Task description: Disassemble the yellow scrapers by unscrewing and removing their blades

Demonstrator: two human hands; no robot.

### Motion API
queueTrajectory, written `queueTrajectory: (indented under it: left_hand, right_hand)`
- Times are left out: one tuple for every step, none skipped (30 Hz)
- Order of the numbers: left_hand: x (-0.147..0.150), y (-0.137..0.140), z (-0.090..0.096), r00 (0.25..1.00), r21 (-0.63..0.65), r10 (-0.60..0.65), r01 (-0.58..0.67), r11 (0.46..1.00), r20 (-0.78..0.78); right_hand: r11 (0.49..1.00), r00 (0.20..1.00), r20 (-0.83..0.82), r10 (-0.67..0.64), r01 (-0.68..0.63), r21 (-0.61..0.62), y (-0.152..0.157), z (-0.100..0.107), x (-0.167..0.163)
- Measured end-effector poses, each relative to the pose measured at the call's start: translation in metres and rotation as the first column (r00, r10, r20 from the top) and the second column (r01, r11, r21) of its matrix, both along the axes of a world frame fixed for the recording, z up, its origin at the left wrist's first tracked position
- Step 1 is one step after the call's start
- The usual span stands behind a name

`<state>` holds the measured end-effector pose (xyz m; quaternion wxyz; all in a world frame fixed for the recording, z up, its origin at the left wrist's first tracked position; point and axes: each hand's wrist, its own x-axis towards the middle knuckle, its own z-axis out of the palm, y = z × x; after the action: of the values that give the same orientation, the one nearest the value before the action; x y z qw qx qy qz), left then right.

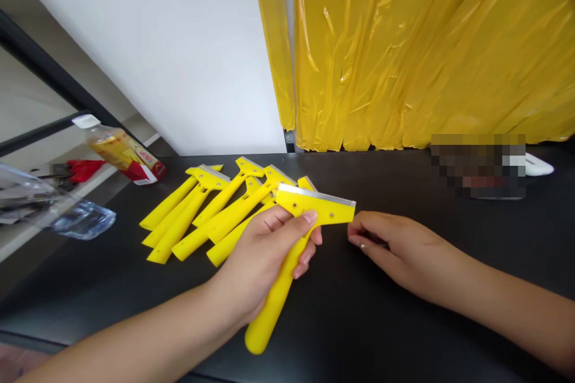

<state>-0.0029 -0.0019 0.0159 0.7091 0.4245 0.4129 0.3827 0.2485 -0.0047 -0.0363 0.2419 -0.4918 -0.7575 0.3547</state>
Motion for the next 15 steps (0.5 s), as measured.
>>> queueTrajectory:
  left_hand:
    - [0.000, 0.000, -0.001, 1.000, -0.006, -0.004, 0.004, 1.000, 0.003]
    - [0.001, -0.001, -0.001, 1.000, -0.010, -0.009, 0.009, 1.000, 0.006]
    - [0.001, -0.001, -0.001, 1.000, -0.015, -0.014, 0.014, 1.000, 0.010]
    - [0.002, -0.002, -0.001, 1.000, -0.021, -0.020, 0.020, 1.000, 0.015]
    - [0.002, -0.003, -0.001, 0.999, -0.027, -0.028, 0.028, 0.999, 0.020]
    - [0.003, -0.005, -0.001, 0.999, -0.032, -0.040, 0.041, 0.999, 0.025]
    - [0.004, -0.006, 0.000, 0.998, -0.034, -0.057, 0.058, 0.998, 0.027]
    - [0.005, -0.008, 0.000, 0.997, -0.033, -0.076, 0.077, 0.996, 0.028]
    - [0.005, -0.009, 0.001, 0.995, -0.028, -0.096, 0.096, 0.995, 0.028]
    - [0.006, -0.010, 0.001, 0.993, -0.022, -0.115, 0.115, 0.993, 0.026]
    - [0.007, -0.012, 0.001, 0.991, -0.019, -0.129, 0.130, 0.991, 0.024]
    - [0.007, -0.013, 0.002, 0.990, -0.017, -0.139, 0.139, 0.990, 0.021]
    - [0.007, -0.014, 0.002, 0.990, -0.014, -0.143, 0.143, 0.990, 0.017]
    - [0.008, -0.014, 0.002, 0.990, -0.013, -0.144, 0.144, 0.990, 0.013]
    - [0.008, -0.014, 0.002, 0.990, -0.012, -0.140, 0.140, 0.990, 0.008]
  right_hand:
    - [0.998, 0.998, -0.055, -0.025, 0.021, -0.065, 0.000, 0.002, 0.000]
    - [0.990, 0.992, -0.116, -0.050, 0.034, -0.137, 0.000, 0.005, -0.001]
    - [0.975, 0.980, -0.181, -0.076, 0.035, -0.217, -0.001, 0.008, -0.002]
    - [0.954, 0.963, -0.247, -0.104, 0.026, -0.300, -0.002, 0.011, -0.004]
    - [0.925, 0.940, -0.313, -0.137, 0.008, -0.380, -0.004, 0.014, -0.005]
    - [0.892, 0.911, -0.374, -0.173, -0.016, -0.452, -0.006, 0.018, -0.007]
    - [0.858, 0.880, -0.428, -0.208, -0.046, -0.511, -0.008, 0.021, -0.008]
    - [0.826, 0.847, -0.475, -0.239, -0.080, -0.558, -0.010, 0.024, -0.010]
    - [0.796, 0.815, -0.516, -0.262, -0.119, -0.593, -0.012, 0.026, -0.011]
    - [0.771, 0.785, -0.554, -0.276, -0.163, -0.616, -0.014, 0.027, -0.012]
    - [0.747, 0.758, -0.587, -0.285, -0.207, -0.631, -0.015, 0.028, -0.012]
    - [0.727, 0.733, -0.616, -0.290, -0.249, -0.640, -0.015, 0.029, -0.012]
    - [0.711, 0.709, -0.640, -0.297, -0.284, -0.644, -0.015, 0.028, -0.012]
    - [0.697, 0.687, -0.660, -0.304, -0.312, -0.645, -0.015, 0.027, -0.012]
    - [0.688, 0.667, -0.676, -0.312, -0.332, -0.645, -0.014, 0.026, -0.011]
